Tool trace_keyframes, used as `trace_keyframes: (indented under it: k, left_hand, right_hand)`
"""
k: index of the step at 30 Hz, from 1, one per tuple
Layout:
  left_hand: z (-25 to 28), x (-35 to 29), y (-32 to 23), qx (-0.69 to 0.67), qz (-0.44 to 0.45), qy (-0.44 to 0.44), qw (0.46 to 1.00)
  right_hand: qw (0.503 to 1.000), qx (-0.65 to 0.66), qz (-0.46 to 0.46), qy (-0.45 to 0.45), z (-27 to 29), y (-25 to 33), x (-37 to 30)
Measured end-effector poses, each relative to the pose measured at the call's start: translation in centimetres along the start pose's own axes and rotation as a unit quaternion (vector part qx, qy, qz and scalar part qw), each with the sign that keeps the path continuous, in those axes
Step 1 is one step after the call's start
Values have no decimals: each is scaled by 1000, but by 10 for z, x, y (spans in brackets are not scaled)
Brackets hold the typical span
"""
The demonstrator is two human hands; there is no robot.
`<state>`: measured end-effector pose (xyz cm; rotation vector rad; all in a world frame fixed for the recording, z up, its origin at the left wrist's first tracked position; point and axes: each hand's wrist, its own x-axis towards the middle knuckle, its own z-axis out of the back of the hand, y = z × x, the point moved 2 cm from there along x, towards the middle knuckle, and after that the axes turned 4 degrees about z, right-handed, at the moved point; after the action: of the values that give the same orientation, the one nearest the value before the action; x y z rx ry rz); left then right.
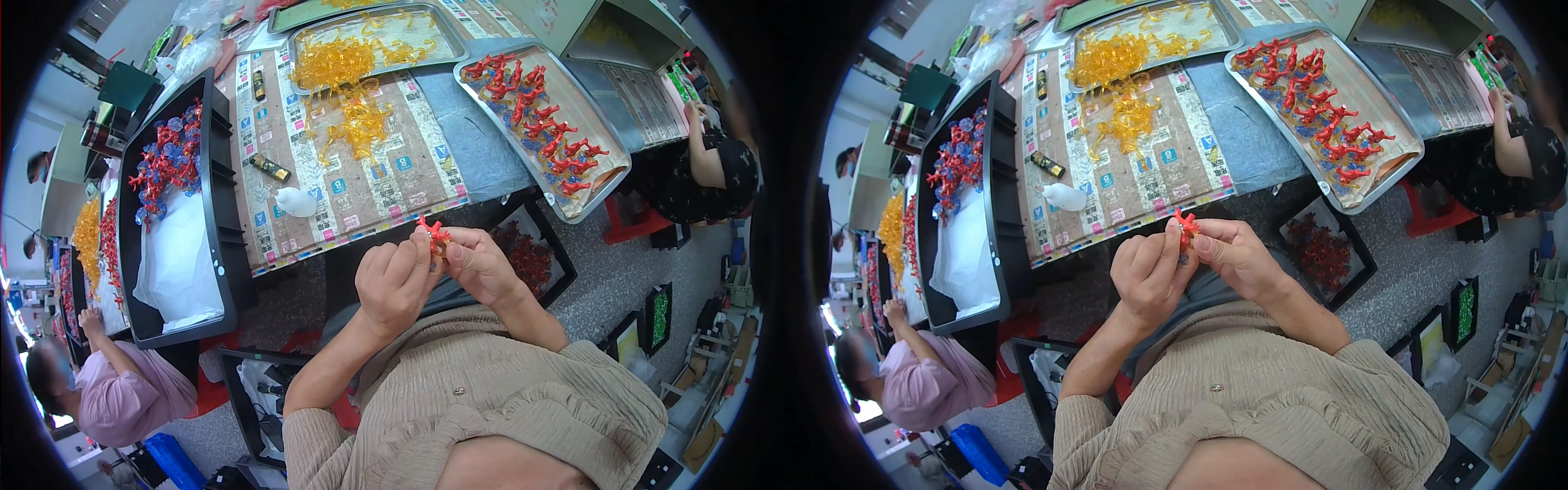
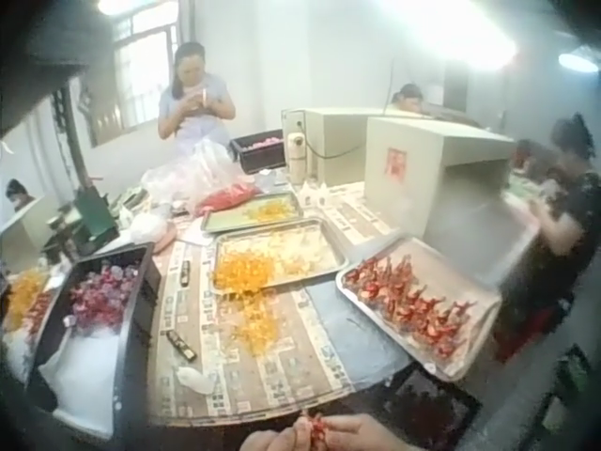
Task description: The person assembles small toy figurines by applying glue from a bottle and joining the parts by hand.
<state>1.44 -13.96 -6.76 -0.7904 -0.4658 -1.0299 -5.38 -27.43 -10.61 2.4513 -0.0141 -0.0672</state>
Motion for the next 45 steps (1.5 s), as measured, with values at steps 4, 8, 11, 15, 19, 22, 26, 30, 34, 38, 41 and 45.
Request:
trace_keyframes:
  k: [4,8,11,15,19,22,26,30,34,38,41,45]
  left_hand:
    - [-1,1,0,4,-2,1,1000]
    - [-4,1,2,-33,32,0,999]
    - [-5,4,-2,-102,110,-19,988]
    - [1,-2,4,-257,342,34,903]
    - [-8,-15,9,-613,513,39,599]
    - [-9,-24,10,-655,526,50,540]
    - [-13,-27,8,-692,526,64,490]
    - [-17,-32,7,-713,530,87,450]
    - [-23,-30,2,-719,525,99,444]
    - [-19,-21,-5,-659,515,78,543]
    - [-11,-25,0,-599,527,103,594]
    - [9,-35,8,-599,527,146,585]
  right_hand:
    - [1000,-2,1,-6,1,1,0]
    - [999,-25,5,-37,-2,3,0]
    - [984,-165,35,-60,-7,7,-1]
    - [974,-213,17,-80,-7,16,-3]
    - [921,-370,56,-104,-1,24,-6]
    - [898,-395,101,-164,4,28,-6]
    - [891,-394,149,-166,-2,34,0]
    - [885,-432,131,-114,-3,39,3]
    - [897,-410,119,-115,0,47,1]
    - [863,-449,175,-150,7,75,-8]
    - [747,-526,308,-266,29,117,-19]
    - [563,-593,417,-398,62,187,-38]
